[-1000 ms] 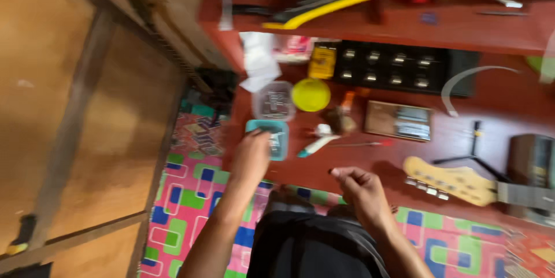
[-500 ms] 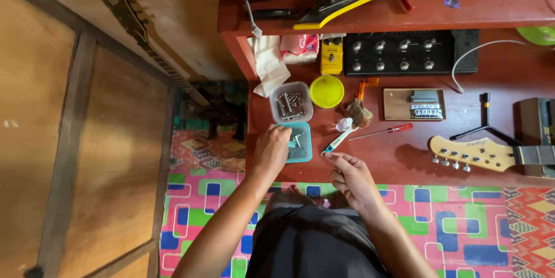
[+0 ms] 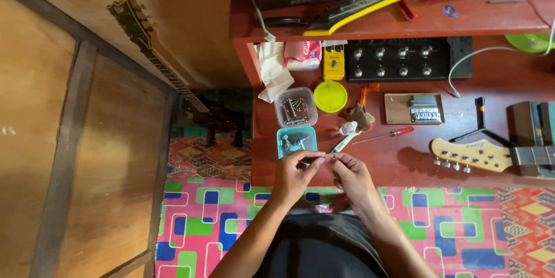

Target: The person works on the headstock of a sunburst electric guitar, using a screwdriver and an Allen wrench to adjust the tuning pegs. They repeatedly remove and reinsert small metal components from a blue container while tightening screws on the headstock.

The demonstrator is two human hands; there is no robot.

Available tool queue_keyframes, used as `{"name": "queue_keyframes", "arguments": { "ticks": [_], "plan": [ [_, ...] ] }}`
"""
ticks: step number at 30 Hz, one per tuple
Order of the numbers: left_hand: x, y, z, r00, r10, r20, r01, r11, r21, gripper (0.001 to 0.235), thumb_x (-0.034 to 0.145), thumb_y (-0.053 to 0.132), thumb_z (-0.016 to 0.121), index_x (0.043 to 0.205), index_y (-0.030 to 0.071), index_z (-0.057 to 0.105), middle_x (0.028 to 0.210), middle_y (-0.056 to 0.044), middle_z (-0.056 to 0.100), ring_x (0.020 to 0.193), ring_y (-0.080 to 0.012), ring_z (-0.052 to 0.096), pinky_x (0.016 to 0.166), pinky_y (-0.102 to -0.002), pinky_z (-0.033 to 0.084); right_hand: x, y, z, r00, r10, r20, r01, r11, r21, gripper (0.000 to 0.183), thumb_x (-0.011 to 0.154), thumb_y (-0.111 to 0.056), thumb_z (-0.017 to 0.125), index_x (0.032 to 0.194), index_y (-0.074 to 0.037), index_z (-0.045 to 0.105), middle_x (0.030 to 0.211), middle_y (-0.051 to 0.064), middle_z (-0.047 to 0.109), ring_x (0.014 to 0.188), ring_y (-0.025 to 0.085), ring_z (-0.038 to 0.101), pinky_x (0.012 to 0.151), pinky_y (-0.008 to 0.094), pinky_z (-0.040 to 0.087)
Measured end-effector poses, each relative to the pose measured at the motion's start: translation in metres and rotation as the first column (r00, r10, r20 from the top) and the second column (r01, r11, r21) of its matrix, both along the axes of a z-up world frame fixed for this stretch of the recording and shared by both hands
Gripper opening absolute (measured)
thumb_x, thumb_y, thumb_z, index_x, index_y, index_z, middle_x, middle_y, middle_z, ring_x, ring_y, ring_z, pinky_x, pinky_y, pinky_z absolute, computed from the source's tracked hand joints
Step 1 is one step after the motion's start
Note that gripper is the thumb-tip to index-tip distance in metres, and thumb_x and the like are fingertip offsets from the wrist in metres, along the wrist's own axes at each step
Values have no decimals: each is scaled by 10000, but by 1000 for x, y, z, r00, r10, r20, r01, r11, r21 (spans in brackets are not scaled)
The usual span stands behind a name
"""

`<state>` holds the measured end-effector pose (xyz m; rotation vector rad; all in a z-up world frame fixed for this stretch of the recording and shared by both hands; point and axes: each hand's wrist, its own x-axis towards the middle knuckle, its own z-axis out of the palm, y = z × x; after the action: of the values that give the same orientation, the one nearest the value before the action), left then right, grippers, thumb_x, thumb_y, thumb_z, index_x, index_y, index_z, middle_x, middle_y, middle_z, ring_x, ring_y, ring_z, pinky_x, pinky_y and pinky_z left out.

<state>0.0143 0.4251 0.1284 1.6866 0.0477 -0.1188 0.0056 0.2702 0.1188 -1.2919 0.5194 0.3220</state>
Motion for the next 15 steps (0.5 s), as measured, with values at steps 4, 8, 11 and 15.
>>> {"name": "queue_keyframes", "arguments": {
  "ticks": [4,8,11,15],
  "plan": [
    [0,0,-16,995,76,-60,-81,993,-82,99,872,167,793,966,157,824,754,-2,754,700,-36,609,625,-186,507,5,2,10,999,12,-41,-8,995,97,354,887,-94,493,1142,67,677,637,47,346,477,113,341,363,208,270],
    [-2,-4,-55,964,142,-226,-181,969,-165,72,860,143,774,879,76,754,726,-24,655,699,-83,585,599,-208,456,10,9,20,989,-72,128,72,997,4,454,829,-16,351,1149,48,668,716,34,350,570,93,326,509,203,244],
    [-4,-8,-36,913,114,-392,-243,923,-297,120,844,154,771,858,47,717,770,-69,645,725,-125,616,603,-206,457,8,9,29,959,-80,272,114,987,-109,394,875,45,322,1145,-7,604,787,69,461,682,101,364,625,214,316],
    [-9,-16,-12,806,17,-592,-334,839,-429,167,858,182,766,924,49,690,909,-103,726,818,-148,677,642,-198,479,6,7,28,844,11,537,57,992,-110,246,1035,91,334,1168,-112,376,1162,215,711,1177,267,645,1083,408,446]
  ]
}}
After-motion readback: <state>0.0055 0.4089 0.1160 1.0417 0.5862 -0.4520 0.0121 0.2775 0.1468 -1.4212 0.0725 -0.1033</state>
